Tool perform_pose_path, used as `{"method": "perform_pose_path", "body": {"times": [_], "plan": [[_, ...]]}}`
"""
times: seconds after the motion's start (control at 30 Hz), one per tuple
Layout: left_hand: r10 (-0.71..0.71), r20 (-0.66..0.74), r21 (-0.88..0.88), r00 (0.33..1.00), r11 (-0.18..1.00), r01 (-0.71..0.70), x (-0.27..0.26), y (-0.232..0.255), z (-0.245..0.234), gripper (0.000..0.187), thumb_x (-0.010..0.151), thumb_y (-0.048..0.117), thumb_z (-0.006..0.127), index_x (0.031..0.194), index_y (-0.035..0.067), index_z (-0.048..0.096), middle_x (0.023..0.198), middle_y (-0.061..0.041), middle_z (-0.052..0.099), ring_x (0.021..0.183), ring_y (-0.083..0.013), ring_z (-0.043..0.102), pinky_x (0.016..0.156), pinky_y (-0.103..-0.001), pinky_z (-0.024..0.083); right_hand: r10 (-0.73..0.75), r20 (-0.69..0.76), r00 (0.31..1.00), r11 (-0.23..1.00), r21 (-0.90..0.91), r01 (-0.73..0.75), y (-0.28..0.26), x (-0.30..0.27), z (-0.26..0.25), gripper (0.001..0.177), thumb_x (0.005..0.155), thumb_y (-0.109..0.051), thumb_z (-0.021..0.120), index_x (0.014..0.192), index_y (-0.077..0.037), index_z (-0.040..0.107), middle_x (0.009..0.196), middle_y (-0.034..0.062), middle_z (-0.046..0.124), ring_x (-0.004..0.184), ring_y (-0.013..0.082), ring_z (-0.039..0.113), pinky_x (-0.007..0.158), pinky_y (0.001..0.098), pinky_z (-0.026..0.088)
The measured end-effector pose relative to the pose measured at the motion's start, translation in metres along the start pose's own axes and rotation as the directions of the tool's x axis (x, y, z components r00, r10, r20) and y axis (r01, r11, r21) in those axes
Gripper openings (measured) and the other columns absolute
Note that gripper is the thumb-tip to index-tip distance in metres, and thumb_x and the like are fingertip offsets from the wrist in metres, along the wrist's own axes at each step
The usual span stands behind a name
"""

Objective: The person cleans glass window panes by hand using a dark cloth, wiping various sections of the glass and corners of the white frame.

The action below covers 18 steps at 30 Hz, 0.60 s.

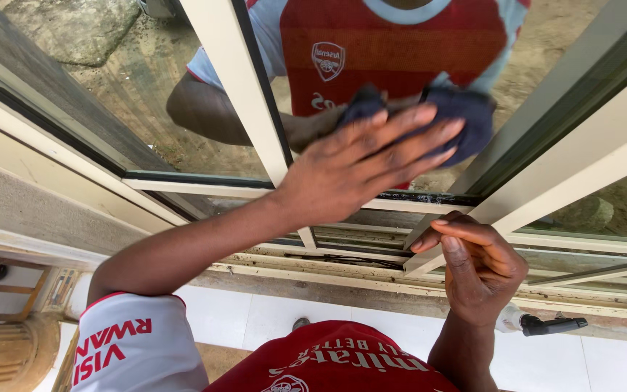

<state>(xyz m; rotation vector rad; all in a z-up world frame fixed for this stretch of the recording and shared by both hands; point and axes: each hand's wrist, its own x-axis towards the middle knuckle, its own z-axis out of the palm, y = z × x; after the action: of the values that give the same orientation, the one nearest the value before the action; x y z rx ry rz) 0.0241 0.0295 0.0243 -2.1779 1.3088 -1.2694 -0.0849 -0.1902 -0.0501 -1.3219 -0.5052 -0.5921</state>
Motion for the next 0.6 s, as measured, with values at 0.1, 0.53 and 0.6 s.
{"method": "perform_pose_path", "body": {"times": [0.1, 0.53, 0.6], "plan": [[0.005, 0.055, -0.049, 0.998, 0.999, -0.002, -0.031, 0.022, 0.011, 0.057, 0.119, 0.020, 0.049, 0.171, 0.020, 0.026, 0.177, 0.000, 0.010, 0.167, -0.0219, 0.010, 0.138, -0.046, -0.001, -0.009, -0.005, 1.000, 1.000, 0.005, 0.009, 0.002, 0.003, -0.002, 0.015, 0.107, 0.004, 0.058, 0.118, 0.008, 0.068, 0.090, 0.0235, 0.073, 0.077, 0.0244, 0.075, 0.070, 0.0333, 0.063], [-0.442, -0.058, -0.284, 0.895, 0.867, 0.410, -0.004, -0.022, -0.030, 0.078, 0.110, -0.015, 0.049, 0.167, 0.037, 0.041, 0.170, 0.009, 0.014, 0.162, -0.0185, 0.009, 0.134, -0.051, 0.006, 0.001, 0.040, 0.999, 0.999, 0.055, -0.004, 0.002, 0.003, 0.007, 0.012, 0.110, 0.003, 0.059, 0.115, 0.009, 0.068, 0.091, 0.0232, 0.072, 0.078, 0.0236, 0.074, 0.076, 0.0336, 0.062], [-0.567, -0.047, -0.340, 0.822, 0.783, 0.520, -0.012, 0.008, -0.016, 0.077, 0.110, -0.017, 0.047, 0.164, 0.038, 0.040, 0.172, 0.009, 0.011, 0.161, -0.0187, 0.004, 0.132, -0.053, 0.002, 0.013, 0.039, 0.999, 0.999, 0.051, -0.015, 0.003, 0.003, 0.005, 0.012, 0.109, 0.003, 0.059, 0.114, 0.009, 0.068, 0.090, 0.0228, 0.072, 0.078, 0.0239, 0.075, 0.075, 0.0344, 0.063]]}}
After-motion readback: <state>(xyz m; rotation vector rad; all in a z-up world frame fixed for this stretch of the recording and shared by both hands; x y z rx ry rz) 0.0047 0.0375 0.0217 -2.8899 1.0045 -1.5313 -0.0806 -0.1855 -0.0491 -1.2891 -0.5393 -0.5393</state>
